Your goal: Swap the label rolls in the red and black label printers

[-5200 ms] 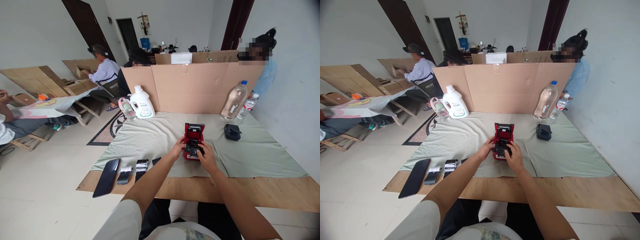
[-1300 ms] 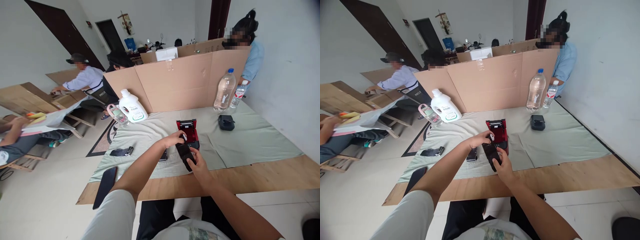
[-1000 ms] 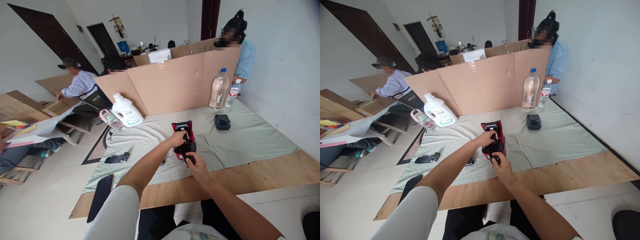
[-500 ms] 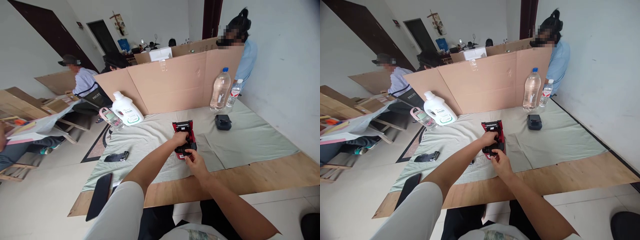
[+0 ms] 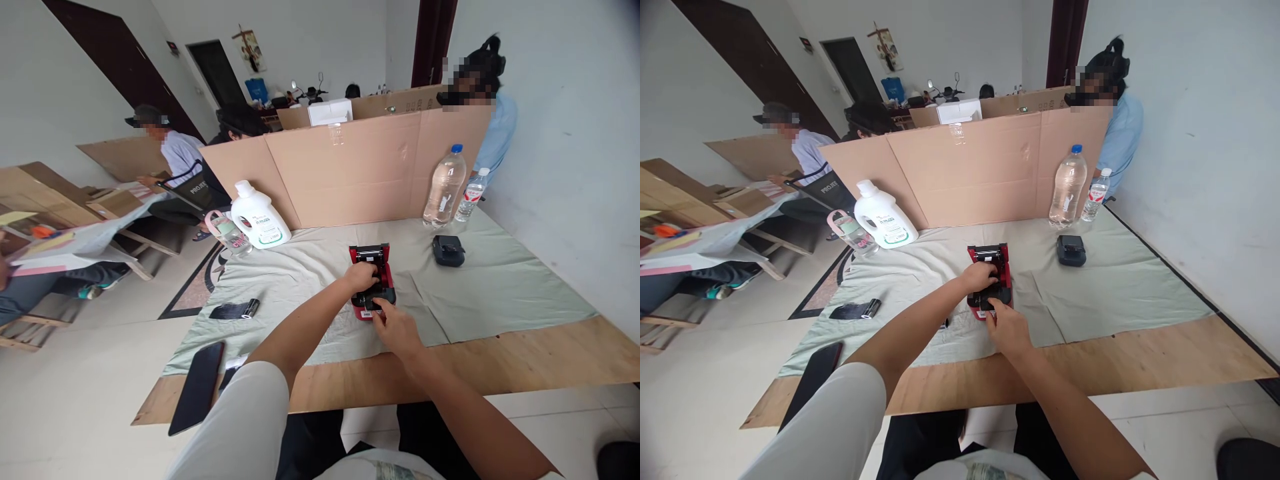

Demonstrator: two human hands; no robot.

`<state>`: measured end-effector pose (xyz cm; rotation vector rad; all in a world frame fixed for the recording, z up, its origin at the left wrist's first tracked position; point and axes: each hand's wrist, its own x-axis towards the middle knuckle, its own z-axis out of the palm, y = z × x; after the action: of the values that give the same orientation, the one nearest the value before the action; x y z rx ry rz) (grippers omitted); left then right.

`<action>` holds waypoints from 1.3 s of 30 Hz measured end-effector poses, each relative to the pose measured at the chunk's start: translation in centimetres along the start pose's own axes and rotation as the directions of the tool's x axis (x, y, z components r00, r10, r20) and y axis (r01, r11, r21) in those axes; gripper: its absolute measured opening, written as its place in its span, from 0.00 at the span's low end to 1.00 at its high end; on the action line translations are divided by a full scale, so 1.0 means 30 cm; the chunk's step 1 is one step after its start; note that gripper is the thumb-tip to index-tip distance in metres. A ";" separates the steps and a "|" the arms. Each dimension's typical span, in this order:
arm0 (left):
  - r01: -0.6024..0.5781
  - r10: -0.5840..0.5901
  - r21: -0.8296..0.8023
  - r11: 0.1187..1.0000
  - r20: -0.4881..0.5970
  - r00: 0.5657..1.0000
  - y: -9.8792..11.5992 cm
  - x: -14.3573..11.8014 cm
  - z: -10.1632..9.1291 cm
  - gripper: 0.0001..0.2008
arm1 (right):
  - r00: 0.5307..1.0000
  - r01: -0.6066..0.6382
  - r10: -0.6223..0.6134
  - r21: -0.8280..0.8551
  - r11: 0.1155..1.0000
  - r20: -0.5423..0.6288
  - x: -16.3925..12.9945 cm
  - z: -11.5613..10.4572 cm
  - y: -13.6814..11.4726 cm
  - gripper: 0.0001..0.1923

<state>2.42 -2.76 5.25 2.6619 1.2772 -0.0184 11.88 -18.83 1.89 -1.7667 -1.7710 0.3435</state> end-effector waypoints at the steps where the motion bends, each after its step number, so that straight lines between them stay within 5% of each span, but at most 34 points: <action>1: -0.002 0.001 -0.023 1.000 -0.029 1.000 -0.002 -0.017 -0.010 0.11 | 1.000 0.008 -0.008 -0.018 1.000 0.001 0.000 0.001 0.001 0.18; 6: -0.074 0.046 -0.094 0.993 -0.273 0.961 -0.033 -0.126 -0.070 0.14 | 0.999 0.033 -0.033 -0.038 0.999 -0.007 -0.002 0.007 0.008 0.17; 11: -0.120 0.030 -0.105 0.987 -0.615 0.788 -0.064 -0.120 -0.136 0.18 | 0.999 0.044 -0.045 -0.069 0.997 -0.018 -0.002 0.015 0.013 0.17; 17: -0.189 0.092 -0.171 0.967 -0.456 0.885 -0.087 -0.068 -0.115 0.19 | 0.998 0.054 -0.056 -0.073 0.996 -0.028 -0.001 0.018 0.020 0.17; 26: -0.308 0.158 -0.259 0.915 -0.472 0.867 -0.041 -0.258 -0.013 0.21 | 0.996 0.076 -0.078 -0.046 0.996 -0.051 -0.003 0.026 0.024 0.18; 34: -0.317 0.166 -0.238 0.918 -0.496 0.852 -0.032 -0.299 0.088 0.21 | 0.995 0.097 -0.099 -0.063 0.993 -0.026 -0.007 0.016 0.023 0.18; 39: -0.300 0.168 -0.227 0.927 -0.463 0.870 -0.029 -0.320 0.093 0.20 | 0.988 0.128 -0.142 -0.193 0.973 -0.057 0.011 -0.012 0.042 0.21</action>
<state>-4.10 -10.12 3.26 2.6135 0.9421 0.7839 13.15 -18.50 1.53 -1.7506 -1.9141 0.0572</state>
